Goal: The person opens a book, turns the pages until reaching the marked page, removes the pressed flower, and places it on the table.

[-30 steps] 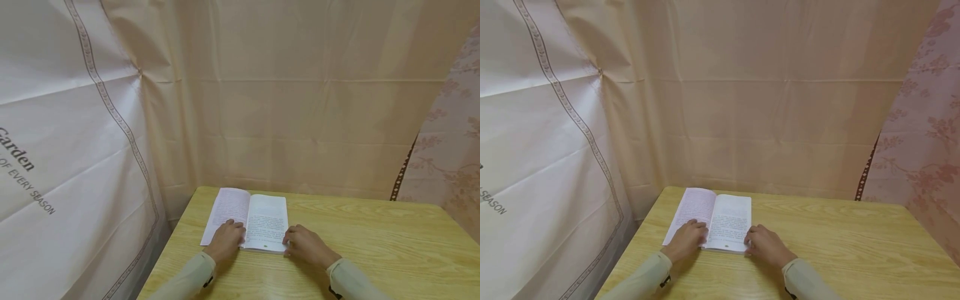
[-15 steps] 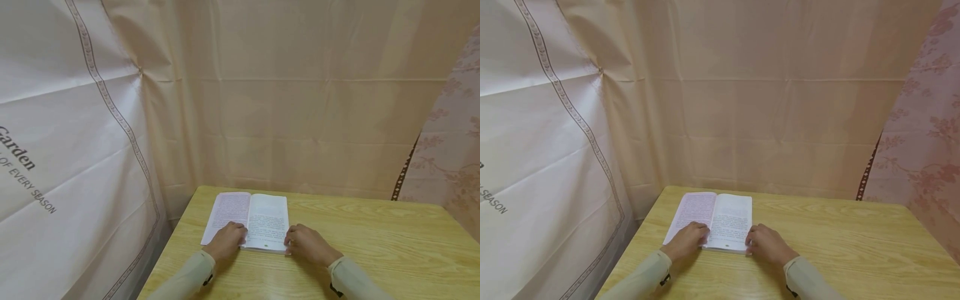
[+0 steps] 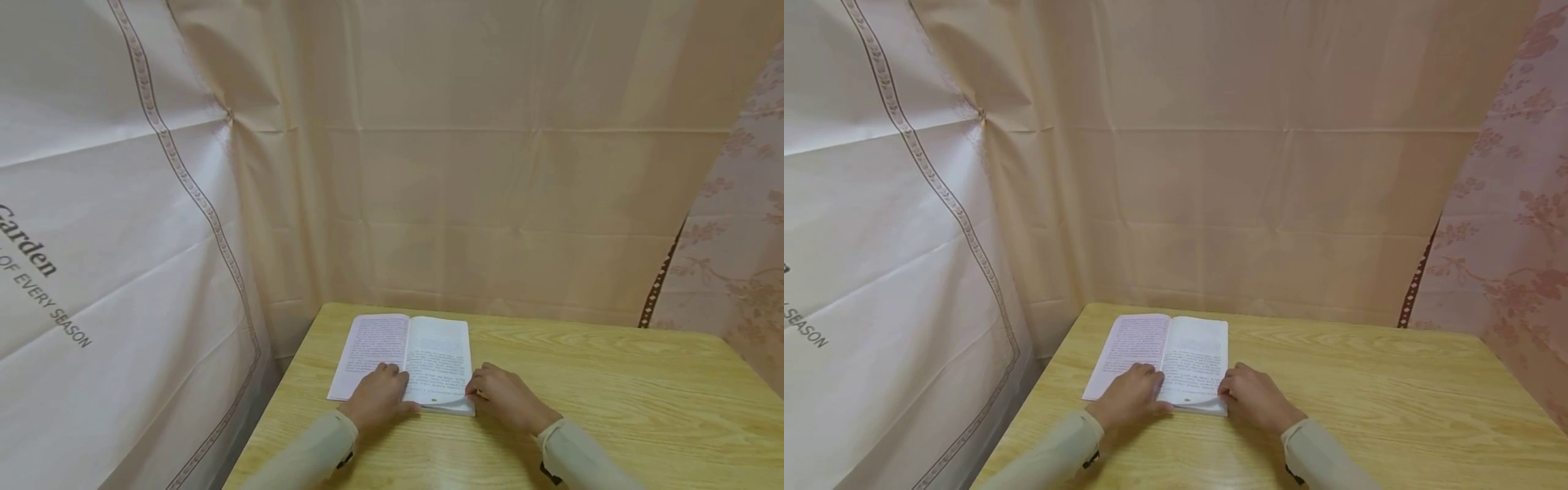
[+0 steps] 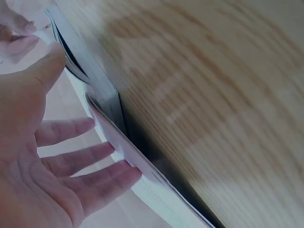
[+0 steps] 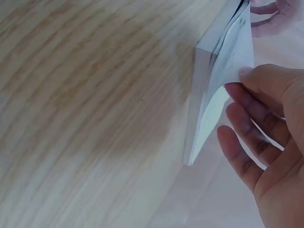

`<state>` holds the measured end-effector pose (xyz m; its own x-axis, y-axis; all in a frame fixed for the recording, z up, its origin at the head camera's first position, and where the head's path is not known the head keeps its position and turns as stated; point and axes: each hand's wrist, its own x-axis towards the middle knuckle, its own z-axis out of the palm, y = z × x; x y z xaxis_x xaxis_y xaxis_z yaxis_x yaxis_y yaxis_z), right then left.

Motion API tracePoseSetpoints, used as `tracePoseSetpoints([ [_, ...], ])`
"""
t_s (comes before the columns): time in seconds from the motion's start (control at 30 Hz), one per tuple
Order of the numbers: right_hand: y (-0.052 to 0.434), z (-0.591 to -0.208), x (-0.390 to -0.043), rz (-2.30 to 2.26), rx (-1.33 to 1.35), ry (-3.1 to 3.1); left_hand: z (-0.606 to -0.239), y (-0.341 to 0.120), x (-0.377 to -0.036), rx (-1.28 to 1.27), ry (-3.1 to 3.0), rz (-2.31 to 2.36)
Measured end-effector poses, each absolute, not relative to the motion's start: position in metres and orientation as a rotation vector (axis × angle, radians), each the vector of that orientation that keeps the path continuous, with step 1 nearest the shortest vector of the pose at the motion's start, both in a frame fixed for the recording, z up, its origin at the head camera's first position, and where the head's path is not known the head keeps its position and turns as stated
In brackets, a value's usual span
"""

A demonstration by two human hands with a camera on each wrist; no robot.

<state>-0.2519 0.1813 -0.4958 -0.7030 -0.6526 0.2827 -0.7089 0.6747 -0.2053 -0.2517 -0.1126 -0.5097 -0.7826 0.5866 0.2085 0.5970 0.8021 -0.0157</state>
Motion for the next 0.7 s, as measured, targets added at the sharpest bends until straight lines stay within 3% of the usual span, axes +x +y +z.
tracePoseSetpoints([
  [0.3, 0.183, -0.489, -0.253, 0.512, 1.148, -2.504, -0.512, -0.105, -0.251, -0.911, -2.738, -0.021],
  [0.5, 0.181, -0.485, -0.252, 0.547, 1.024, -2.395, -0.509, -0.108, -0.254, -0.916, -2.739, -0.121],
  [0.7, 0.182, -0.492, -0.249, 0.574, 1.012, -2.589, -0.507, -0.11, -0.253, -0.736, -2.716, -0.284],
])
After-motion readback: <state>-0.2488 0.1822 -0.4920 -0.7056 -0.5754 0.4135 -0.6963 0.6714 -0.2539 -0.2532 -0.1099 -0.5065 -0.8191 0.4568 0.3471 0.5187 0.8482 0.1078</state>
